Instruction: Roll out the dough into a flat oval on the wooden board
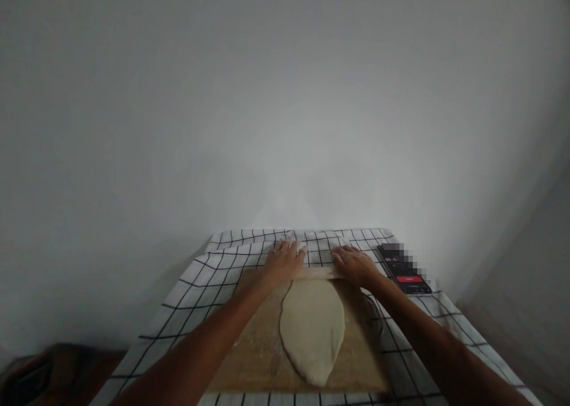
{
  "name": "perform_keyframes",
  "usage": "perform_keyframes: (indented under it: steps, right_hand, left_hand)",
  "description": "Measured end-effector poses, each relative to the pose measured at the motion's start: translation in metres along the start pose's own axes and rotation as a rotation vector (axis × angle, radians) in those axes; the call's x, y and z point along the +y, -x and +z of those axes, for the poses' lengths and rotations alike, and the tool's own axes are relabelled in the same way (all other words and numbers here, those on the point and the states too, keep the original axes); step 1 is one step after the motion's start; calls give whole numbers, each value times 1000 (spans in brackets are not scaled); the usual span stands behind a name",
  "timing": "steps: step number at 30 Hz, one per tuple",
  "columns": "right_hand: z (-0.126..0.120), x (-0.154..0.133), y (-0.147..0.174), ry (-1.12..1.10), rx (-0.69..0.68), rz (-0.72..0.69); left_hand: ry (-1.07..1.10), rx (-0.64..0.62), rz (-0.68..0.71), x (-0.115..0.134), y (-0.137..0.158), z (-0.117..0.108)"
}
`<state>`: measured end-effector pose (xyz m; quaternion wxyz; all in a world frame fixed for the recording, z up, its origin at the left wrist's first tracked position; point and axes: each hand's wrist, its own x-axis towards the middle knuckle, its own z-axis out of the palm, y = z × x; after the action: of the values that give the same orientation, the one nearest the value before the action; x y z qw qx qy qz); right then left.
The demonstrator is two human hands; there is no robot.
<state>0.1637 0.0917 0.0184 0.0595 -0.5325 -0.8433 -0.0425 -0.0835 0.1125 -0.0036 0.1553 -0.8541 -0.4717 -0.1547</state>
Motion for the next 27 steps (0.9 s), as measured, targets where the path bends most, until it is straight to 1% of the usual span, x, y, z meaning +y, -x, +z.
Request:
perform_keyframes:
  steps: [3, 6, 8, 11, 14, 16, 19, 21, 23, 24, 25, 27]
  right_hand:
    - [6, -15, 36, -7, 88, -31]
    - [12, -36, 83, -34, 260, 2]
    - [13, -50, 116, -32, 359, 0]
    - [10, -69, 158, -14, 461, -62]
    - [7, -81, 177, -53, 483, -81]
    - [9, -83, 174, -74, 469, -47]
    - [15, -75, 145, -69, 441, 46]
    - [15, -62, 115, -67, 389, 112]
    - [11, -45, 81, -63, 295, 159]
    - [7, -36, 65, -60, 244, 177]
    - [3, -27, 49, -59, 186, 180]
    - [-4, -12, 24, -54, 130, 156]
  left_hand:
    - [-33, 43, 11, 20, 32, -14]
    - [-65, 118, 0, 41, 72, -33]
    - [-79, 151, 46, 53, 100, -47]
    - [-103, 174, 100, 61, 138, -63]
    - [-97, 159, 101, 59, 158, -71]
    - [-81, 136, 102, 57, 158, -74]
    - [-44, 96, 116, 54, 138, -72]
    - [-8, 67, 97, 51, 113, -64]
    - [19, 8, 34, 47, 82, -52]
    - [16, -24, -32, 44, 66, -46]
    - [4, -61, -97, 41, 50, -39]
    - [-3, -80, -153, 34, 21, -26]
